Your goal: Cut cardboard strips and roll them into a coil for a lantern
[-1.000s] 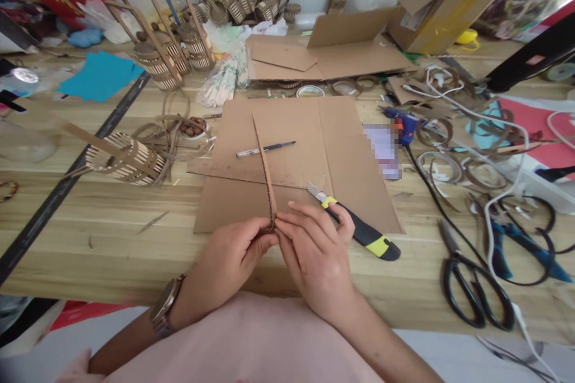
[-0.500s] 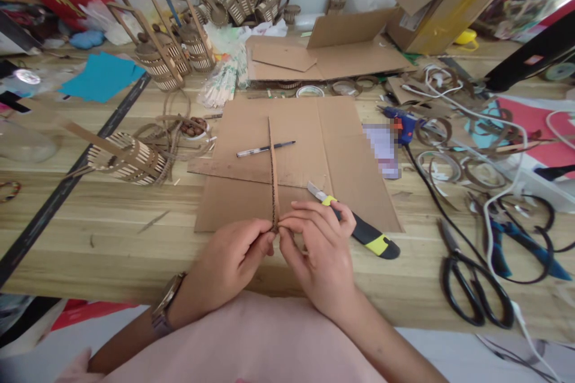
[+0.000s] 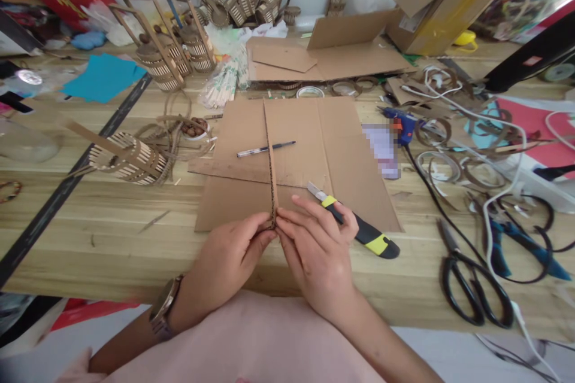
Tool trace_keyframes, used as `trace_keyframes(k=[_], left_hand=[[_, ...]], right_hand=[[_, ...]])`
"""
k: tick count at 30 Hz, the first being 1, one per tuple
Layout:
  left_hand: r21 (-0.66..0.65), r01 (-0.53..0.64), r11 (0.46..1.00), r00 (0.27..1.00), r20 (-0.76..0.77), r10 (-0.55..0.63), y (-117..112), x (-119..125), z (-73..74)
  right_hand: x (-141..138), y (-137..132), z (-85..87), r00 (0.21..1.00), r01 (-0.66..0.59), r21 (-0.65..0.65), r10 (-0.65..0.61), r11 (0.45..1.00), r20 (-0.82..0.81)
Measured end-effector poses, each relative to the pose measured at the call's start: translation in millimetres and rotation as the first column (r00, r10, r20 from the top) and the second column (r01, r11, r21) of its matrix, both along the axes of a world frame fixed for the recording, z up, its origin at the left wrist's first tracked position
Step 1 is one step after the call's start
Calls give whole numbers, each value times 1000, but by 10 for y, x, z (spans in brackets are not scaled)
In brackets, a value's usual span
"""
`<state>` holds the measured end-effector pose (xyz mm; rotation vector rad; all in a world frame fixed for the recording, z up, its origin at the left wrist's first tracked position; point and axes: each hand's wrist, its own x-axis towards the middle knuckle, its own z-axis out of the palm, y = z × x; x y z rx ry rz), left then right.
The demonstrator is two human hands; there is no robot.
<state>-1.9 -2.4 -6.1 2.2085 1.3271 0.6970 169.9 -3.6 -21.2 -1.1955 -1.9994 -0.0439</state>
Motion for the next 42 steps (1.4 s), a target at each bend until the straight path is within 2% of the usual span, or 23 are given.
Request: trace_keyframes(k=[11,17,27,31,39,42], left_hand=[[75,38,996,995,90,-45,-6,37,13],[3,69,998,980,185,-69,16,-7,-15],[-136,12,991,989,149,8,34,-40,7],[-96,9,995,993,116,2,19,-29,3],[-50,22,999,986,169,-14,-7,9,14],[-63,28,998,984,180,-16,4,-5,20]], right_hand=[[-57,-11,19,997,56,39,-54,998,-52],[-17,26,19,996,38,-59,-42,998,-74],[-15,11,-22,998,-22,-30,20,999,-60],[-34,-13,-4,999,-30,-12,29,999,-44],[-71,-13,33,1000,29,63,-29,998,-10],[-65,31,27,998,23,8,-22,1000,-54]])
